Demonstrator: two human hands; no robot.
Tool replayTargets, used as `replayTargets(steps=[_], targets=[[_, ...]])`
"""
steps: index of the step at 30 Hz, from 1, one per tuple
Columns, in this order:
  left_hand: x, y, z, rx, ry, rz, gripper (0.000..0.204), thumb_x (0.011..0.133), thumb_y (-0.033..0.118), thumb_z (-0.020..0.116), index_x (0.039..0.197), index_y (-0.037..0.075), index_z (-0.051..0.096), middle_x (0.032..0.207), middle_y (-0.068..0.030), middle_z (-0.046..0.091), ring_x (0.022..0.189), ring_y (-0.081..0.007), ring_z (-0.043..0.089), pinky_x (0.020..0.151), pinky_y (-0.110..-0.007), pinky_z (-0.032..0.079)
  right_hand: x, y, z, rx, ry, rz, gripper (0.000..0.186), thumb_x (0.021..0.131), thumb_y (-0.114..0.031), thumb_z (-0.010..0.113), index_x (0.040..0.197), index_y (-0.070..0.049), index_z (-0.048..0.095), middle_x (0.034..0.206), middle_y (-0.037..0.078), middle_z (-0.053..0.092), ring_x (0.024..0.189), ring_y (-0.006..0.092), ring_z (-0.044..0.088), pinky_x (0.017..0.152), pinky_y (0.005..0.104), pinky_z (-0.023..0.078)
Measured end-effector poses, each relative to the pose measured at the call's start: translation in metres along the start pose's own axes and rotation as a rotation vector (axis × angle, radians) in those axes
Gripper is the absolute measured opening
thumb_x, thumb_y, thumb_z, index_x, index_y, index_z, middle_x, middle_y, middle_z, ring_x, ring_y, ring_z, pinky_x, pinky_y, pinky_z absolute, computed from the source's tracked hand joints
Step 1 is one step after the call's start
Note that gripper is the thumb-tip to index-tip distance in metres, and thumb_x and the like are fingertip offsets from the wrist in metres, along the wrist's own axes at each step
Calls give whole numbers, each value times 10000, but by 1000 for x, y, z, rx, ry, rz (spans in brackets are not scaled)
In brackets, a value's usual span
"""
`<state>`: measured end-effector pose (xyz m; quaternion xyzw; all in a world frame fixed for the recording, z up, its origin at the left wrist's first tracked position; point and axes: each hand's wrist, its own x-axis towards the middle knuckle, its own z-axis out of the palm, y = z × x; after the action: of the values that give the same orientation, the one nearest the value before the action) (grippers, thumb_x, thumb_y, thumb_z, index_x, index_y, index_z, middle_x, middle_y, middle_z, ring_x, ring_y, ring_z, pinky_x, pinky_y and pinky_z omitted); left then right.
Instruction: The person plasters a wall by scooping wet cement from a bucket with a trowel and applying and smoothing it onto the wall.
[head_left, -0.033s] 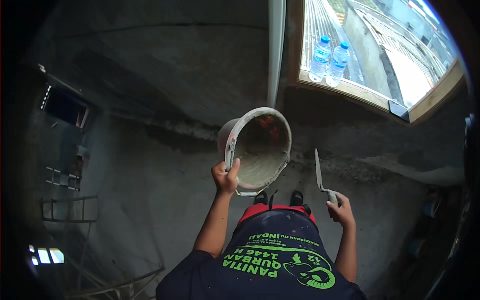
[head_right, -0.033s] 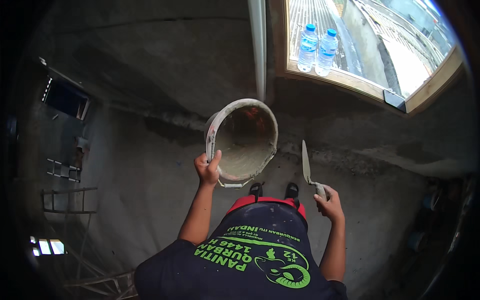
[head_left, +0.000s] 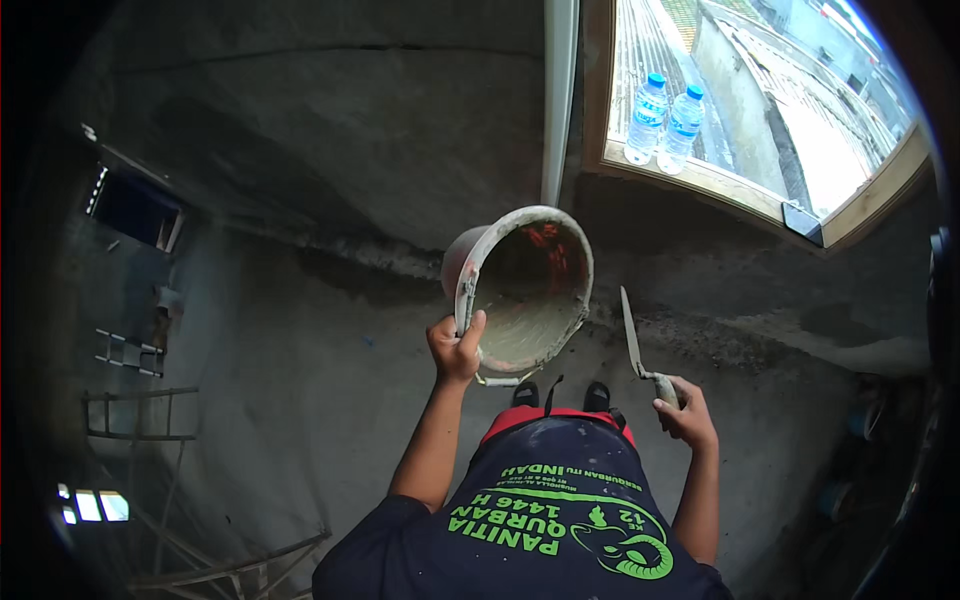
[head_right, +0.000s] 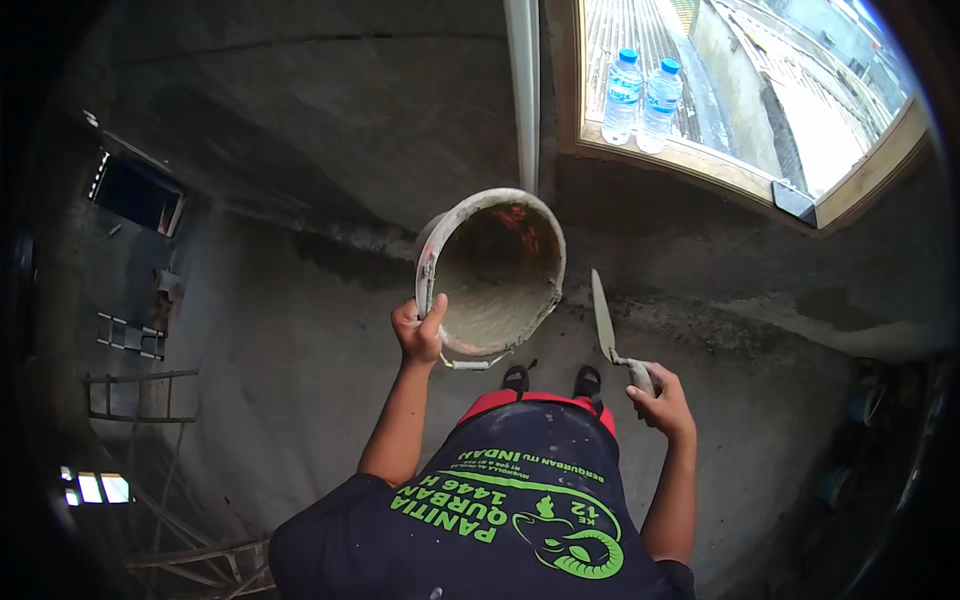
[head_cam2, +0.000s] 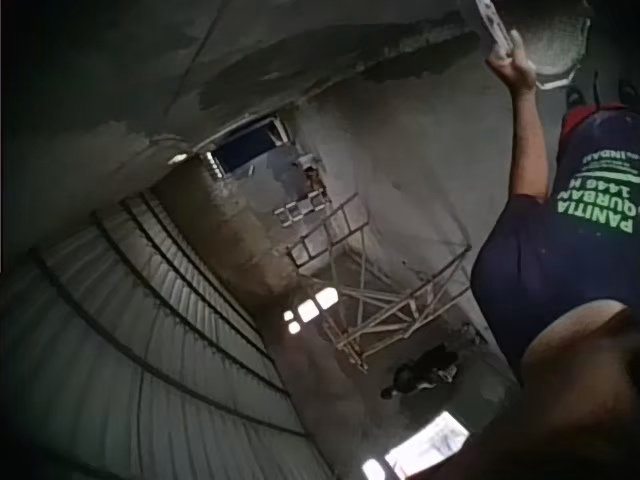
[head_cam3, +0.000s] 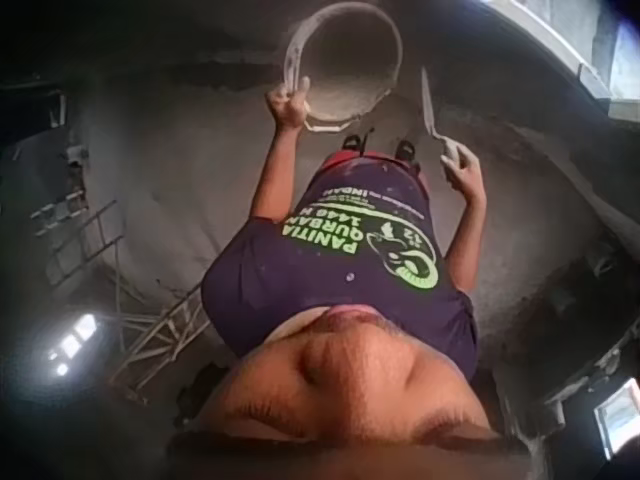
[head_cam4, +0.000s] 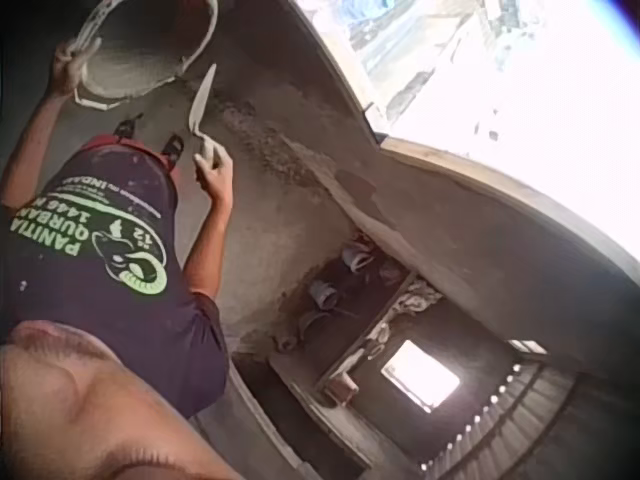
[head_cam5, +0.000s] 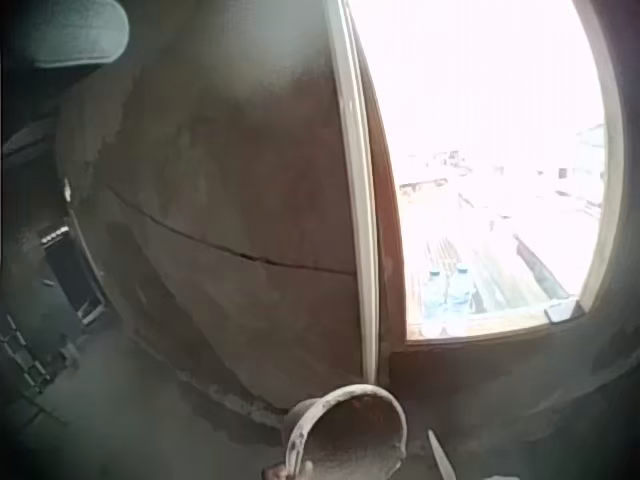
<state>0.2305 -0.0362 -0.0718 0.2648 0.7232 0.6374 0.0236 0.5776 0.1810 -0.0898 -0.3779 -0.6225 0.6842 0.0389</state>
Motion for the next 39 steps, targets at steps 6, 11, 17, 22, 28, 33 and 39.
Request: replayTargets(steps=[6,11,17,22,28,33,39], targets=[[20,28,-9,21,-40,265,466,879,104,703,540,51,388,477,12,368,474,-67,312,463,-321,209,31,-132,58,-427,-60,-511,384,824,-131,749,1182,-13,672,930,194,708,889,286,698,787,380,531],[24,51,-9,-20,-95,308,454,874,96,698,547,49,388,484,1,375,468,-89,309,465,-331,204,47,-193,80,-1182,-71,-459,166,814,-144,642,901,-38,736,841,208,716,820,374,715,752,461,573],[26,69,-13,33,-141,359,445,874,97,698,556,48,390,499,-7,383,470,-104,312,468,-338,201,57,-213,91,-1312,-194,-463,138,725,-101,630,778,-22,731,789,214,709,769,372,718,709,453,588],[29,71,-15,43,-168,356,422,870,63,696,554,45,415,512,5,421,482,-89,343,473,-317,223,59,-209,76,-953,-378,-501,194,894,-159,623,838,4,711,790,235,689,790,406,688,753,499,546],[33,76,-13,48,-169,378,430,873,80,697,561,38,403,504,1,382,479,-95,310,475,-335,196,67,-187,78,-1097,-190,-467,209,894,-193,629,844,-7,711,793,219,693,809,398,691,758,501,554],[35,80,-13,103,-223,347,433,863,84,691,556,38,388,497,-30,373,453,-125,317,468,-349,202,66,-180,88,-736,-416,-615,253,956,-220,606,921,8,710,742,219,676,719,353,693,699,456,554],[33,55,-20,-54,-146,276,374,865,89,693,578,42,458,545,25,453,525,-64,373,504,-297,245,72,-183,59,-710,-302,-345,284,991,-226,575,977,29,699,716,185,669,603,287,657,644,421,540]])
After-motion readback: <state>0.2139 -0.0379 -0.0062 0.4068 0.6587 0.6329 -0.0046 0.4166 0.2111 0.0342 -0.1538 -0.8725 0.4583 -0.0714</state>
